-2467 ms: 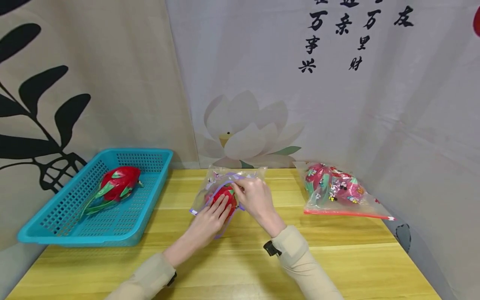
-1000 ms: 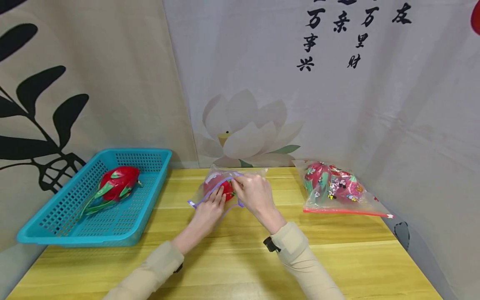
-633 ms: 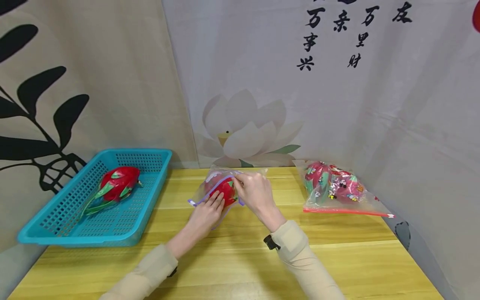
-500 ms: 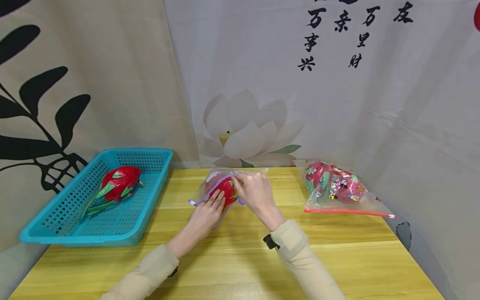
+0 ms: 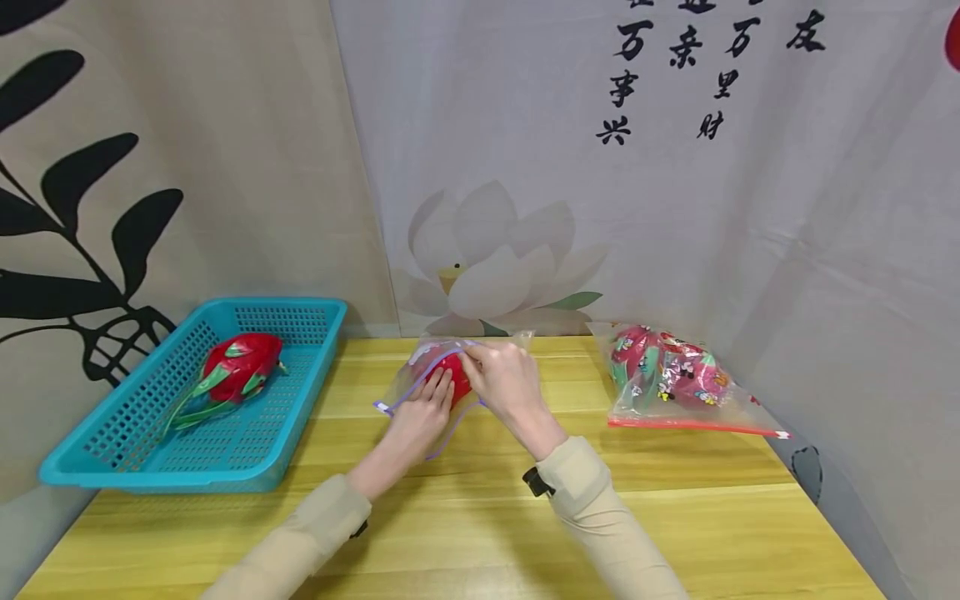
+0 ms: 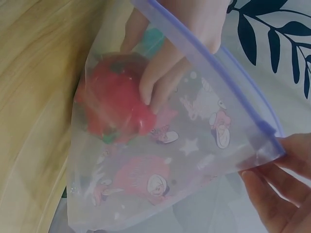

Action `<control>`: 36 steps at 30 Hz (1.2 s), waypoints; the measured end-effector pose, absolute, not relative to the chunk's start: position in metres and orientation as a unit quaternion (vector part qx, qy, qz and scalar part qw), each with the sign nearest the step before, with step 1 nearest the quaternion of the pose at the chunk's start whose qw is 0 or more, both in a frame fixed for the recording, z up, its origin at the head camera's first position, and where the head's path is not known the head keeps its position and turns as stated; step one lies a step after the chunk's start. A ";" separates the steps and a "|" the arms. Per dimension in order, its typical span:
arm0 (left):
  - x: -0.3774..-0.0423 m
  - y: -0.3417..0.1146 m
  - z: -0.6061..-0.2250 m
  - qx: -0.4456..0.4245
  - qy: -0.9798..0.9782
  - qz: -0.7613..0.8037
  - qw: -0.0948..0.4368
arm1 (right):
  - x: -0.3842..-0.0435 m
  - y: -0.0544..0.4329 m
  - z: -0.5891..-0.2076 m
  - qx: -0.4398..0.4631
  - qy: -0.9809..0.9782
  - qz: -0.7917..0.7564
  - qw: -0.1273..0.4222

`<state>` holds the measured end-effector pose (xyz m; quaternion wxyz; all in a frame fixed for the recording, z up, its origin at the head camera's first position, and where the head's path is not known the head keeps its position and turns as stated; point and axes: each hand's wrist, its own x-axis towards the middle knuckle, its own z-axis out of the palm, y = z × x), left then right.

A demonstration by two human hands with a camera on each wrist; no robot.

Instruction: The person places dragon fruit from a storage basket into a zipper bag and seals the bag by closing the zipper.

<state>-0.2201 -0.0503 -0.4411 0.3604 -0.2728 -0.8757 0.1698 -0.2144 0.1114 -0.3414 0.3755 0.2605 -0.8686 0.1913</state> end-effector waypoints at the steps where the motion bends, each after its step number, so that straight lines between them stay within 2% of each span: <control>1: -0.221 -0.050 -0.441 -0.271 -0.879 0.170 0.354 | -0.214 0.111 -0.341 0.261 -0.868 0.192 0.376; 12: -0.229 -0.050 -0.441 -0.266 -0.901 0.156 0.304 | -0.217 0.111 -0.342 0.259 -0.866 0.194 0.381; 25: -0.216 -0.055 -0.440 -0.293 -0.902 0.172 0.266 | -0.221 0.111 -0.336 0.246 -0.874 0.189 0.374; 33: -0.223 -0.057 -0.443 -0.273 -0.891 0.175 0.317 | -0.220 0.111 -0.336 0.245 -0.876 0.188 0.370; 36: -0.227 -0.056 -0.444 -0.270 -0.891 0.171 0.321 | -0.221 0.111 -0.336 0.245 -0.876 0.188 0.371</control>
